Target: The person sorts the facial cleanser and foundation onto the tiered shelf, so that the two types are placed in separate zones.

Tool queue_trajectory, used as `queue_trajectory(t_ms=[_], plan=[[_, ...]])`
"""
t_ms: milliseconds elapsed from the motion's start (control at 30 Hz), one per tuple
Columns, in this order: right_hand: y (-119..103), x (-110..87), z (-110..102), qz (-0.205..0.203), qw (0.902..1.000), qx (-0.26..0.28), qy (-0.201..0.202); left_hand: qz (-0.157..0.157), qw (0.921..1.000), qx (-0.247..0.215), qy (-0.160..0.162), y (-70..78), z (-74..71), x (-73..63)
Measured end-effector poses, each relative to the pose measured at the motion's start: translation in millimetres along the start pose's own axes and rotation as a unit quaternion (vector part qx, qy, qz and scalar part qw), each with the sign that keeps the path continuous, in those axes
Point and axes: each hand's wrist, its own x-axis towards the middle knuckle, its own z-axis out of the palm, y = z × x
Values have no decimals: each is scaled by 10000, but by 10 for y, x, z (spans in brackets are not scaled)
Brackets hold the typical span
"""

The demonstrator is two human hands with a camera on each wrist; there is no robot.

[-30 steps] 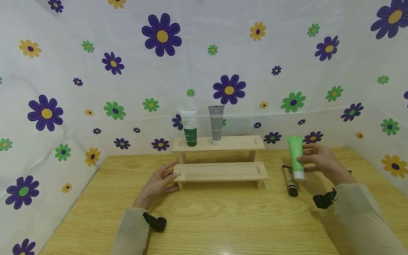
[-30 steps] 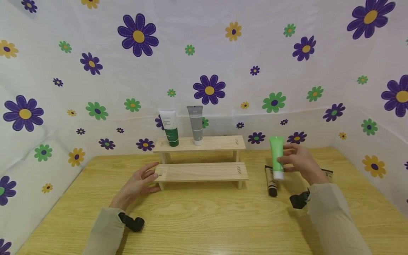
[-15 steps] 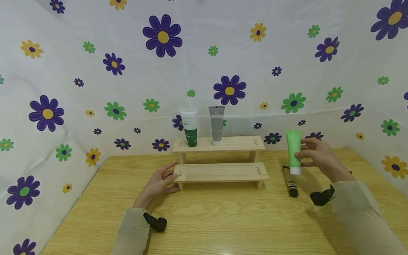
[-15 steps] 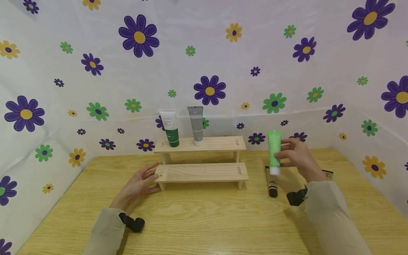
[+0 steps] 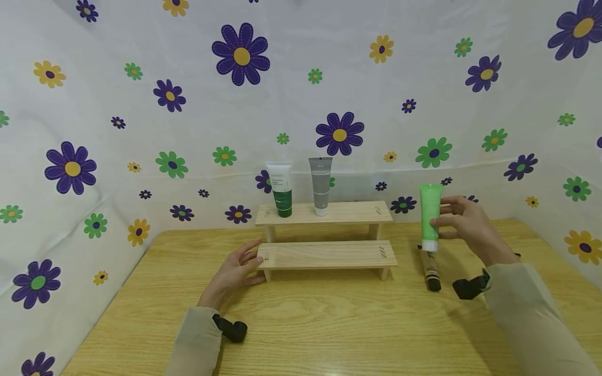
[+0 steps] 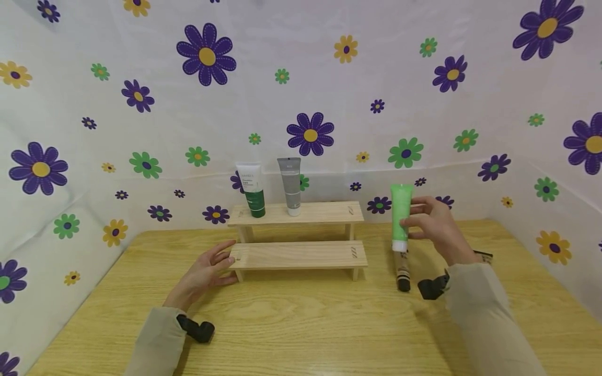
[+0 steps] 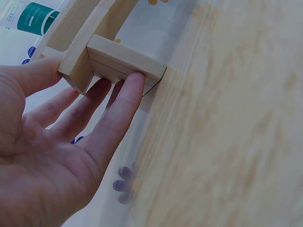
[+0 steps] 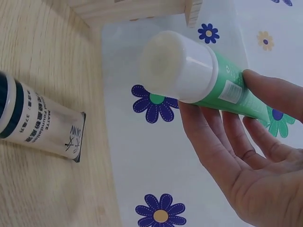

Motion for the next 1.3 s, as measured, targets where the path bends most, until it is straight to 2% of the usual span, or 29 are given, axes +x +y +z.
queue_trajectory(t_ms=[567,867,1300], plan=[[-235,38,156,-352,9985,376,209,58,10000,-18,-28,17,14,-15],[-359,80,253,-514,9967,530,325,-21,10000,54,63,-5,8,11],[-479,122,381,-745,9905,1071,426,-26,10000,-14,27,-13,6,7]])
